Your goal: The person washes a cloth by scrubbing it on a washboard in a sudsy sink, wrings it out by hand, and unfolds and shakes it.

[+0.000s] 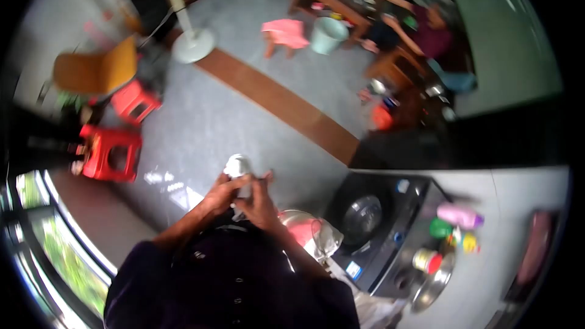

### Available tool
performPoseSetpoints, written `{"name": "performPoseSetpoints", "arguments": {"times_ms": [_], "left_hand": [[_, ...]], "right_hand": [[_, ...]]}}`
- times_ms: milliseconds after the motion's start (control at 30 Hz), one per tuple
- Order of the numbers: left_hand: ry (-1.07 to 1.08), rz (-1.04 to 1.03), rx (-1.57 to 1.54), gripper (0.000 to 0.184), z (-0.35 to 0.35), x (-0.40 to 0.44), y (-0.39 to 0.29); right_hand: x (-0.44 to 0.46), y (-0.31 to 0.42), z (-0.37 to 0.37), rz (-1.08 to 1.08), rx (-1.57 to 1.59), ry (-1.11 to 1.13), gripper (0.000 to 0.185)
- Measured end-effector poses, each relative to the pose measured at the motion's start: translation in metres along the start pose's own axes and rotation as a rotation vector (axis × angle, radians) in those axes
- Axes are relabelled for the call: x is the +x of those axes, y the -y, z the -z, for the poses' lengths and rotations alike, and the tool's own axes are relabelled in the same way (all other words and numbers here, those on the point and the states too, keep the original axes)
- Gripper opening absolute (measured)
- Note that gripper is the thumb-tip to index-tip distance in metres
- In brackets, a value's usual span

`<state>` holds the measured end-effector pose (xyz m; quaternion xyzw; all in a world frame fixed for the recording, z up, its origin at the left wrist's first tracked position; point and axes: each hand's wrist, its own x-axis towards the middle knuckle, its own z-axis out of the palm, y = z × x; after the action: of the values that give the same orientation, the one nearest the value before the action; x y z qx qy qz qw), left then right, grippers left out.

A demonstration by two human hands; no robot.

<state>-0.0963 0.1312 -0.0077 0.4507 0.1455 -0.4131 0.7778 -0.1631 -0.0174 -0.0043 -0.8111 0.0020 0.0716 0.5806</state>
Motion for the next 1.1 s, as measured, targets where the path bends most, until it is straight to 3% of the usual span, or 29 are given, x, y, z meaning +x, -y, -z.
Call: {"name": "performPoseSetpoints", "arguments": {"times_ms": [33, 100, 167, 267, 333, 367, 433, 500, 600, 767, 867, 967, 1100], "left_hand": [[0.036, -0.065, 0.040, 0.057, -0.013, -0.001, -0.019], [-0.092, -0.168, -0.003, 0.062, -0.023, 0.011, -0.028], [-0.175, -0.158, 0.073, 0.065, -0.023, 0.025, -0.041], [-0.178, -0.220, 0.198, 0.055, -0.028, 0.041, -0.064], [-0.145, -0.231, 0.140, 0.050, -0.030, 0.054, -0.074], [-0.122, -0.234, 0.096, 0.048, -0.036, 0.061, -0.083], [-0.032, -0.240, 0.022, 0.044, -0.049, 0.075, -0.100], [0.023, -0.201, 0.001, 0.045, -0.050, 0.090, -0.112], [0.128, -0.162, 0.046, 0.052, -0.067, 0.111, -0.139], [0.207, -0.137, 0.255, 0.054, -0.080, 0.162, -0.185], [0.214, -0.259, 0.514, 0.050, -0.093, 0.181, -0.218], [0.252, -0.268, 0.525, 0.045, -0.095, 0.193, -0.247], [0.291, -0.168, 0.573, 0.040, -0.070, 0.210, -0.280]], "right_hand": [[0.012, 0.002, 0.007, 0.128, -0.036, -0.031, 0.069], [0.034, -0.012, 0.015, 0.232, -0.072, -0.061, 0.069], [0.049, 0.007, 0.036, 0.101, -0.126, -0.025, 0.068], [0.079, 0.029, 0.080, -0.084, 0.045, 0.216, 0.066], [0.098, 0.042, 0.109, -0.253, 0.252, 0.396, 0.071], [0.104, 0.055, 0.122, -0.287, 0.226, 0.374, 0.072], [0.122, 0.055, 0.132, -0.172, 0.499, 0.353, 0.070], [0.122, 0.042, 0.146, -0.306, 0.854, 0.392, 0.060], [0.140, 0.023, 0.152, -0.504, 1.136, 0.366, 0.057], [0.172, 0.032, 0.163, -0.356, 0.851, 0.066, 0.054], [0.190, 0.028, 0.156, -0.330, 0.681, -0.117, 0.054], [0.214, 0.042, 0.152, -0.341, 0.661, -0.186, 0.047], [0.247, 0.035, 0.127, -0.242, 0.340, -0.426, 0.033]]}}
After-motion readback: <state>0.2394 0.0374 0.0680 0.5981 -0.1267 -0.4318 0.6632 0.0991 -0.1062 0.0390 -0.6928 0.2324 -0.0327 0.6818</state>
